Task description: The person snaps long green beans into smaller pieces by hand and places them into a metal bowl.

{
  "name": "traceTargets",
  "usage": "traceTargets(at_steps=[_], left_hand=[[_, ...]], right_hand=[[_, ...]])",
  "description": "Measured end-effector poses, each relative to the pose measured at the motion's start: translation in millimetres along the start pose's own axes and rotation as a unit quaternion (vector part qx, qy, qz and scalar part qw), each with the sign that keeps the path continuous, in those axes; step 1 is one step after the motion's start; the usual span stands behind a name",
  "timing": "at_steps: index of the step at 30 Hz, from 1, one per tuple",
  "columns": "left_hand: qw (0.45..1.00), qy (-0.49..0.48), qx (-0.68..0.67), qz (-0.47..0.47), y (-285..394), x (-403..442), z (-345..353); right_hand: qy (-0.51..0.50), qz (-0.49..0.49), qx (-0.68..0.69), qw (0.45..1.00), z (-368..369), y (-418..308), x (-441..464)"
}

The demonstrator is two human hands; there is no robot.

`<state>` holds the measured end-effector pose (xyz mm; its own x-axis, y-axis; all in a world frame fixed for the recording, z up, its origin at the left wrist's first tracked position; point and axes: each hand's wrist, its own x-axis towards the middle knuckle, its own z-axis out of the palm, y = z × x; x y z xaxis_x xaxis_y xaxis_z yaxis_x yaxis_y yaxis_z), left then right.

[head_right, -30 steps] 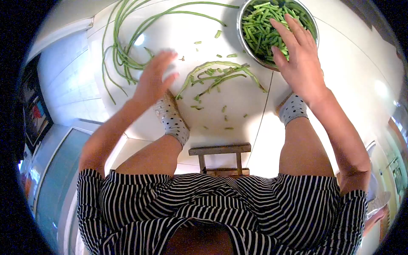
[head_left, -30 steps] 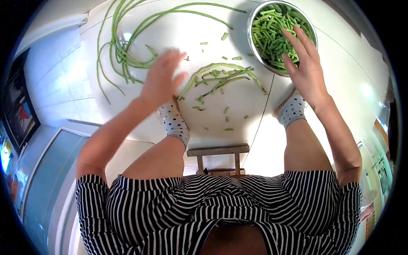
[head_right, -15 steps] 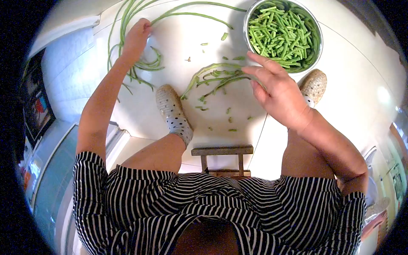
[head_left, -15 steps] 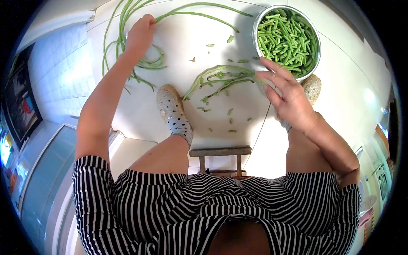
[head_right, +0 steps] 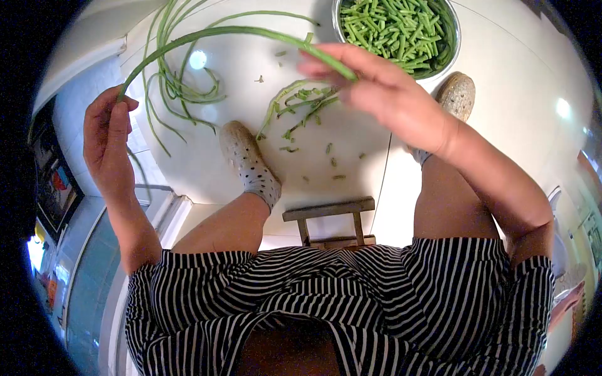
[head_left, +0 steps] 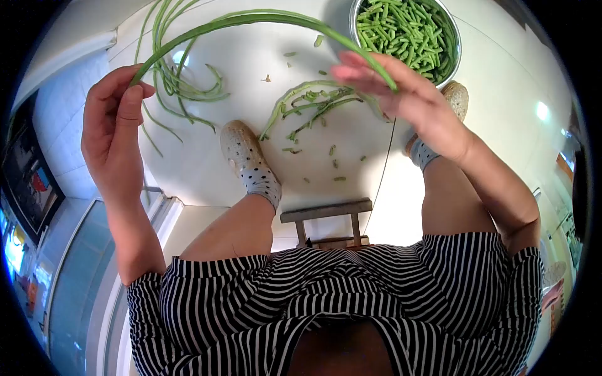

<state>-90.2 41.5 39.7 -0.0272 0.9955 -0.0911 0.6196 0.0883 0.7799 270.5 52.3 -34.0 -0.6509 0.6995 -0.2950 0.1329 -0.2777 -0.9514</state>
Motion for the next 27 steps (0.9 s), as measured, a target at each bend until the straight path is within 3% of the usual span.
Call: traceTargets(at_steps=[1,3,5,6,14,16,18,20,23,25,27], left_hand=[[1.0,0.012,0.005,-0.019,-1,-3,1],[0.999,0.012,0.014,-0.044,-16,-6,-1],[0.997,0.016,0.023,-0.067,-31,-6,-5],[0.996,0.014,0.036,-0.077,-37,-7,-6],[0.995,0.001,0.033,-0.095,-52,-12,-8],[0.993,-0.037,0.005,-0.113,-55,-12,-5],[0.988,-0.065,-0.012,-0.137,-52,-13,-1],[0.98,-0.099,-0.01,-0.173,-41,-14,9],[0.978,-0.158,0.008,-0.137,-50,-14,9],[0.982,-0.128,0.038,-0.13,-49,-14,10],[0.973,-0.122,0.022,-0.194,-41,-8,5]], right_hand=[[-0.059,0.072,0.202,0.975,1,-2,2],[-0.038,0.115,0.254,0.96,7,-6,0],[-0.086,0.153,0.324,0.93,2,-1,-2],[-0.049,0.18,0.309,0.933,6,-6,-2],[-0.042,0.192,0.228,0.954,4,5,-7],[-0.054,0.183,0.21,0.959,4,6,-7],[-0.079,0.173,0.104,0.976,4,4,-5],[-0.069,0.169,0.109,0.977,8,4,-6],[-0.055,0.157,0.097,0.981,10,12,-7],[-0.05,0.148,0.078,0.985,7,15,-7],[0.002,0.192,0.078,0.978,1,16,-8]])
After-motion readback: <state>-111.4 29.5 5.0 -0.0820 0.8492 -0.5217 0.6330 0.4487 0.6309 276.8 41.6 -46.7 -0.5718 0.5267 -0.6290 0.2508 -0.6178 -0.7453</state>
